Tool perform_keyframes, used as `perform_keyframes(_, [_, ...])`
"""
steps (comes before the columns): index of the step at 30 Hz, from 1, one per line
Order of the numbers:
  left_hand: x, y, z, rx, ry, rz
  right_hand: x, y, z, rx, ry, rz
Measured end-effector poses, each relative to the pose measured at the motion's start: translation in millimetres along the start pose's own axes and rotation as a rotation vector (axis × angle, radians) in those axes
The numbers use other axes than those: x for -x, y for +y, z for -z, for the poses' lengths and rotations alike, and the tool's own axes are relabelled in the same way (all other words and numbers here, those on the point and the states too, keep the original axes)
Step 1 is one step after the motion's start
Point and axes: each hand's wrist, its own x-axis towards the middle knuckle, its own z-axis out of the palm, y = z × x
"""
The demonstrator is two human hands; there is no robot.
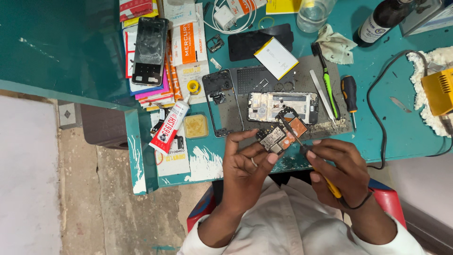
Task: The person holds a small circuit board and uses a soldering iron to work on its components. They repeatedly touch the tip to various points on the board, flip it over, and continue soldering. The person places the board down and sets the soldering iron in its stand.
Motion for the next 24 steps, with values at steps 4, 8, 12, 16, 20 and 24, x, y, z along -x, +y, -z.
perform_keyframes(4, [-1.2,0.7,-1.7,-0.008,0.031,0.005,3.3,-0.6,0.3,0.000,-0.004,0.016])
perform_keyframes(8, [-2.8,1.3,-2.9,0.025,0.076,-0.014,5.8,-1.0,-1.1,-0.053,-0.015,0.058])
perform_keyframes(12, [-3.6,1.5,-3.7,0.022,0.098,-0.016,7.0,0.6,-0.8,-0.076,-0.043,0.110])
perform_keyframes(16, [-3.7,1.7,-5.0,0.032,0.084,-0.029,7.7,1.9,0.2,-0.068,-0.045,0.103])
perform_keyframes(20, [-3.3,2.8,-4.9,0.051,0.087,-0.008,7.9,4.2,0.2,-0.059,-0.053,0.126])
perform_keyframes(24, [-3.5,2.0,-4.0,0.055,0.089,-0.010,9.6,6.4,0.2,-0.042,-0.082,0.148])
